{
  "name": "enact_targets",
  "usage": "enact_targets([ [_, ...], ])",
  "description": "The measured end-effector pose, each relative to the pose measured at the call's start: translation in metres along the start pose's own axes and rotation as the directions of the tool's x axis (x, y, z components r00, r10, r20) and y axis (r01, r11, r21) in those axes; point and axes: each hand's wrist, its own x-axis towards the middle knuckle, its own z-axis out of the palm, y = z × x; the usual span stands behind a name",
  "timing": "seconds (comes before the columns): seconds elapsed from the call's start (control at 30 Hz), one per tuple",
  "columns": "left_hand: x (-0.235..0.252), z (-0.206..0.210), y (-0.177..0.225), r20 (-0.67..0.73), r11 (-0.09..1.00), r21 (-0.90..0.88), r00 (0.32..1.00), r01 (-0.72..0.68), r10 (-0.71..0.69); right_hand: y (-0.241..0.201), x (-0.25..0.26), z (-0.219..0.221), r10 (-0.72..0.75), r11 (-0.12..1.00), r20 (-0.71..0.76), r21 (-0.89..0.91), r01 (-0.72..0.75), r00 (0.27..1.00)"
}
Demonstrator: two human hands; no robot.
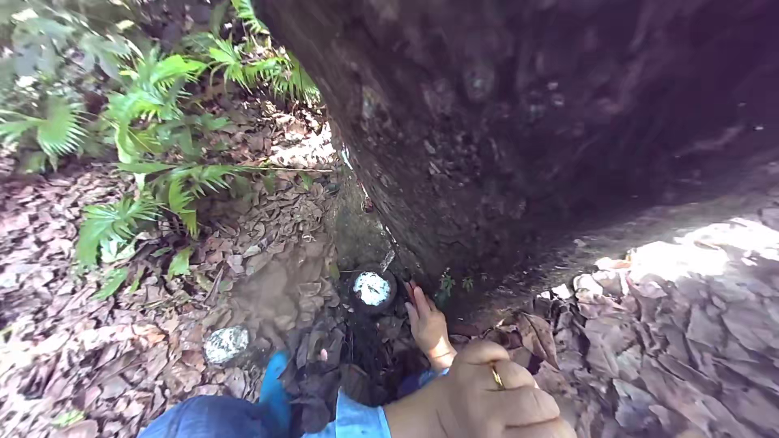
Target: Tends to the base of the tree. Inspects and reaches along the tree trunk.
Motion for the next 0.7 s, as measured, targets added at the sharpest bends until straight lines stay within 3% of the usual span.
enact_targets([
  [0.07, -0.006, -0.002, 0.001, 0.041, 1.000, -0.001, 0.999, 0.020, -0.020, -0.005, -0.001, -0.001, 0.015, 0.998, 0.021, 0.058, -0.016, 1.000],
  [0.17, -0.011, -0.008, 0.000, 0.077, 0.996, 0.062, 0.994, 0.068, -0.072, -0.008, 0.007, -0.015, 0.017, 0.992, 0.034, -0.129, -0.012, 0.999],
  [0.27, -0.009, -0.010, 0.003, 0.081, 0.989, 0.090, 0.989, 0.113, -0.120, -0.071, 0.066, -0.052, 0.003, 0.979, 0.150, -0.202, 0.028, 0.989],
  [0.37, 0.021, -0.041, 0.014, 0.094, 0.981, 0.168, 0.989, 0.096, -0.113, -0.166, 0.129, -0.070, -0.036, 0.997, 0.512, -0.045, 0.069, 0.858],
  [0.43, 0.044, -0.075, 0.011, -0.037, 0.937, 0.312, 0.987, 0.157, -0.154, -0.182, 0.116, -0.052, -0.074, 0.989, 0.650, -0.050, 0.140, 0.757],
  [0.47, 0.050, -0.093, 0.001, -0.147, 0.890, 0.377, 0.966, 0.255, -0.214, -0.180, 0.098, -0.045, -0.062, 0.992, 0.674, -0.040, 0.120, 0.736],
  [0.53, 0.054, -0.121, -0.037, -0.300, 0.743, 0.397, 0.841, 0.539, -0.449, -0.166, 0.064, -0.037, 0.071, 0.993, 0.829, -0.005, -0.121, 0.555],
  [0.57, 0.053, -0.132, -0.060, -0.310, 0.617, 0.364, 0.716, 0.698, -0.626, -0.150, 0.043, -0.031, 0.107, 0.978, 0.857, 0.000, -0.207, 0.504],
  [0.63, 0.051, -0.145, -0.110, -0.244, 0.383, 0.301, 0.459, 0.873, -0.854, -0.122, 0.003, -0.035, 0.161, 0.932, 0.878, 0.015, -0.362, 0.450],
  [0.67, 0.049, -0.144, -0.129, -0.214, 0.330, 0.297, 0.399, 0.896, -0.891, -0.111, -0.015, -0.044, 0.182, 0.909, 0.880, 0.018, -0.415, 0.438],
  [0.7, 0.049, -0.141, -0.143, -0.194, 0.317, 0.305, 0.384, 0.898, -0.903, -0.102, -0.030, -0.056, 0.196, 0.890, 0.874, 0.032, -0.454, 0.445],
])
